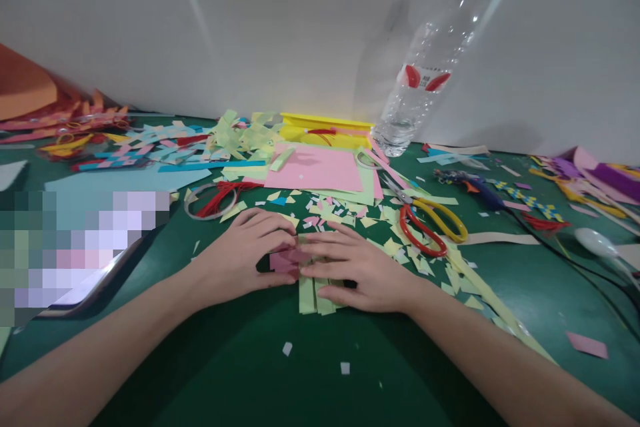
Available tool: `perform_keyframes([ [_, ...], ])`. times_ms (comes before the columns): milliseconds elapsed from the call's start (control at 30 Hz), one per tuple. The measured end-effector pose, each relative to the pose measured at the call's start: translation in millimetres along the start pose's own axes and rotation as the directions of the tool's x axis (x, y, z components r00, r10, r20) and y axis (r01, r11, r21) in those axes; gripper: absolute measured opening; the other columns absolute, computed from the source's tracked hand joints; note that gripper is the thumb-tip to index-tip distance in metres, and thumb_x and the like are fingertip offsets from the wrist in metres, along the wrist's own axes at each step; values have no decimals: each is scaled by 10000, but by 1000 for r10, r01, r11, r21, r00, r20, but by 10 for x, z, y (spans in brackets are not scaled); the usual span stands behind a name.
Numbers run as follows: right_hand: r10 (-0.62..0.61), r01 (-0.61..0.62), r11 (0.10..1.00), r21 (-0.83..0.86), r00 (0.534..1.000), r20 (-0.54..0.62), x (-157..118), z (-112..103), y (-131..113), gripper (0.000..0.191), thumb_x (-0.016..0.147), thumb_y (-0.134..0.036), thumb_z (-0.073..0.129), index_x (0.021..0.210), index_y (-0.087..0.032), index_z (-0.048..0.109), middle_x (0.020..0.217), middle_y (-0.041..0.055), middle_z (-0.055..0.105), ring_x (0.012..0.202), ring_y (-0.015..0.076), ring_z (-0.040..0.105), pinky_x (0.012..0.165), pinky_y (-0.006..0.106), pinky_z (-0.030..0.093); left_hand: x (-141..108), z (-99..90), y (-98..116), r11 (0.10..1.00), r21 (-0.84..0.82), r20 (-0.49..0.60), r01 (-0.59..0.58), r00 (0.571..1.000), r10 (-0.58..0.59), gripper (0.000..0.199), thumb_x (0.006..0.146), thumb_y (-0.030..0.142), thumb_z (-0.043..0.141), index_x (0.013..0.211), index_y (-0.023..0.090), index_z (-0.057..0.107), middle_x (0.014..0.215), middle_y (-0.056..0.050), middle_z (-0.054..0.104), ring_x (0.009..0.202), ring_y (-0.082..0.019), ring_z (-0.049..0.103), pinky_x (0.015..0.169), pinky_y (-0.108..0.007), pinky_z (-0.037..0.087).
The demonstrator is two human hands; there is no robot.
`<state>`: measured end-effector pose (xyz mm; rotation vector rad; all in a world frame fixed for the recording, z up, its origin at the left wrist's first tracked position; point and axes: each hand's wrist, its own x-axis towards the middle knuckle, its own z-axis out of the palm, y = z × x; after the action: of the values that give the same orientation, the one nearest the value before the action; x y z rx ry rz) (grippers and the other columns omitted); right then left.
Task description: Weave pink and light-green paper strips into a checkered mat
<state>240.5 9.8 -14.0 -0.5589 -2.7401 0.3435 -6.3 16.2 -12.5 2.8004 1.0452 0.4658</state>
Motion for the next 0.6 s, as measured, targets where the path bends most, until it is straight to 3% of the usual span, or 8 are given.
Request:
perform_keyframes([
  [200,2,-2,1000,2,998,57,-3,8,1,329,921,-389,499,1166,-213,630,1320,32,571,1351,166,356,1161,410,133,7,5,-13,999,-43,75,28,997,-25,334,850,508,561,1066,254,578,1182,-27,592,1150,-215,487,985,-376,306],
  [600,2,-2,1000,11,999,41,-6,25,3,313,912,-373,518,1141,-203,645,1320,30,570,1338,177,381,1164,416,129,-5,26,-101,997,-71,112,29,993,-21,361,848,552,532,1075,280,600,1178,-20,593,1142,-227,483,986,-391,319],
])
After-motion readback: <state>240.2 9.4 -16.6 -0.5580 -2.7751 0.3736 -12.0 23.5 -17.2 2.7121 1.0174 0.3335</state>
